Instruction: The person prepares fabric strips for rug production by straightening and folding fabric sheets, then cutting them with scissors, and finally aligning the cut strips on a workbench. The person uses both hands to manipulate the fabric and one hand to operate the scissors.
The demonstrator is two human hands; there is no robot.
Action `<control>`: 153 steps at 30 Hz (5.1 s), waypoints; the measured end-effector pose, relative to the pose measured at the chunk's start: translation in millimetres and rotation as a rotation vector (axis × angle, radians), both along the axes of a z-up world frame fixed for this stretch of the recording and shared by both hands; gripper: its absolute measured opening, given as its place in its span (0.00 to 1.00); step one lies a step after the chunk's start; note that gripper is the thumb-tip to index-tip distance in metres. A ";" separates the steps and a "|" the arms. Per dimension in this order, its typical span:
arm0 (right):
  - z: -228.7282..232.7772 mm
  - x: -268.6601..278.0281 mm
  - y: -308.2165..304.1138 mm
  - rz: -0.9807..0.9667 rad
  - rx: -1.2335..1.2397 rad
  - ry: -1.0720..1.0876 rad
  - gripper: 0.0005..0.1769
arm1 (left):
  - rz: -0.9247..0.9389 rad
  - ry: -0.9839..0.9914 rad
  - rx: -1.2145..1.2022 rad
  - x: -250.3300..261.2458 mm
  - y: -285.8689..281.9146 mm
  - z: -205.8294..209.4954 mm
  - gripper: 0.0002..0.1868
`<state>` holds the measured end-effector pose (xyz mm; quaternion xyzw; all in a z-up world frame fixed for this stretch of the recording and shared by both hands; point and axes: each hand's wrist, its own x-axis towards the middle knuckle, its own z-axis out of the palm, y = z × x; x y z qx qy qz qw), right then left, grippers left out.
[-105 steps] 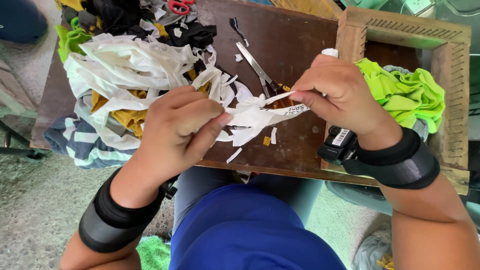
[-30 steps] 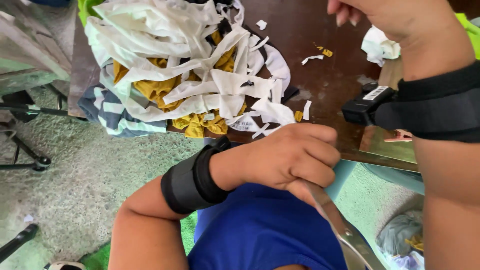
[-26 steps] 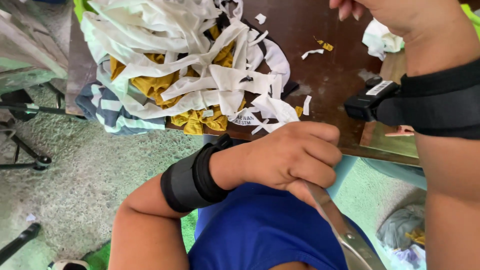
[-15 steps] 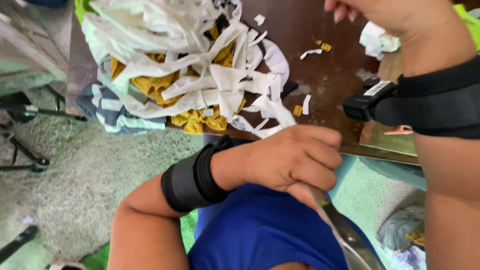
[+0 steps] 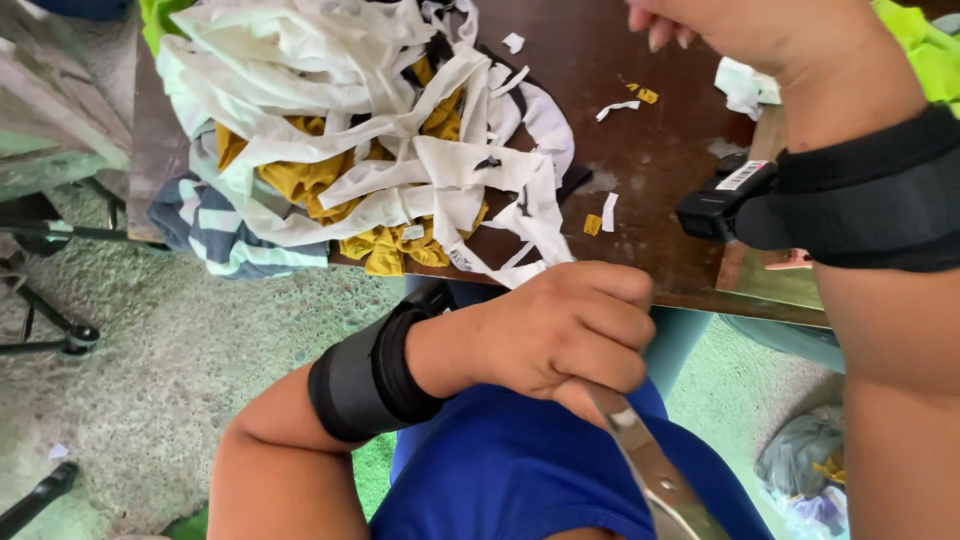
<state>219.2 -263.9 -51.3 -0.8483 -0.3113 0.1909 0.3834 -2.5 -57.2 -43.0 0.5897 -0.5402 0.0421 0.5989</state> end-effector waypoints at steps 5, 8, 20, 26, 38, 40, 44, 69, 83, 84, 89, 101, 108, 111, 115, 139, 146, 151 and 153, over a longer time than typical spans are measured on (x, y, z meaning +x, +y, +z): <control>9.4 -5.5 5.6 -0.019 0.218 0.088 0.12 | 0.081 -0.091 0.020 1.2 2.8 -11.1 0.21; 19.4 -3.1 17.3 -0.015 0.167 0.103 0.09 | 0.143 -0.063 0.022 -2.0 5.1 -13.0 0.20; 14.3 -11.0 15.1 -0.022 0.182 0.082 0.09 | 0.389 -0.271 0.000 -3.9 6.3 -2.9 0.26; 20.0 -9.3 20.3 -0.015 0.137 0.125 0.07 | 0.452 -0.247 0.047 -4.5 5.4 2.1 0.25; 20.5 -16.1 19.9 0.014 0.167 0.170 0.08 | 0.058 0.014 0.013 -6.5 -5.6 -3.1 0.18; 19.5 -15.1 20.1 -0.032 0.153 0.101 0.08 | -0.026 0.039 0.017 -5.8 -4.6 -1.0 0.21; 22.0 -12.0 18.7 0.020 0.186 0.129 0.08 | -0.060 0.038 0.036 -4.9 -6.9 -3.5 0.21; 77.4 -37.3 15.9 0.068 0.287 0.229 0.09 | 0.710 0.035 0.348 6.3 65.2 -7.4 0.17; 68.7 -34.2 10.8 -0.161 0.143 0.158 0.10 | 1.148 0.286 0.639 -3.9 63.6 -39.4 0.18; 63.3 -30.0 9.7 -0.170 0.075 0.075 0.10 | 1.045 0.320 0.597 -5.3 57.2 -42.9 0.16; 57.9 -28.5 11.6 -0.300 0.158 0.028 0.08 | 0.707 0.564 0.593 -1.4 25.9 -43.8 0.17; 36.2 -21.4 -10.9 0.331 -0.110 -0.392 0.18 | 0.796 0.830 0.456 8.3 44.6 -40.0 0.17; 58.5 -46.5 16.4 0.260 0.076 -0.844 0.26 | 0.781 0.646 0.309 11.9 71.9 -12.6 0.14; 63.7 -45.2 18.3 0.232 0.073 -0.801 0.25 | 0.764 0.660 0.329 13.7 75.0 3.4 0.15; 63.1 -42.2 10.6 0.346 0.187 -0.925 0.24 | 0.706 0.561 0.432 16.0 70.2 26.7 0.14; 50.4 -51.5 -31.7 0.163 0.075 -0.673 0.30 | 0.526 0.649 -0.101 29.8 37.2 11.1 0.27; 50.6 -67.2 -17.7 -0.073 0.356 -0.242 0.36 | 0.377 0.756 -0.113 41.5 27.3 -18.3 0.32; 27.8 -66.2 -15.7 0.045 0.540 -0.088 0.42 | 0.518 0.767 0.057 48.0 5.4 -9.4 0.33; 16.4 -67.9 -18.2 0.032 0.573 0.075 0.36 | 0.519 0.800 0.011 53.8 -0.9 -17.9 0.30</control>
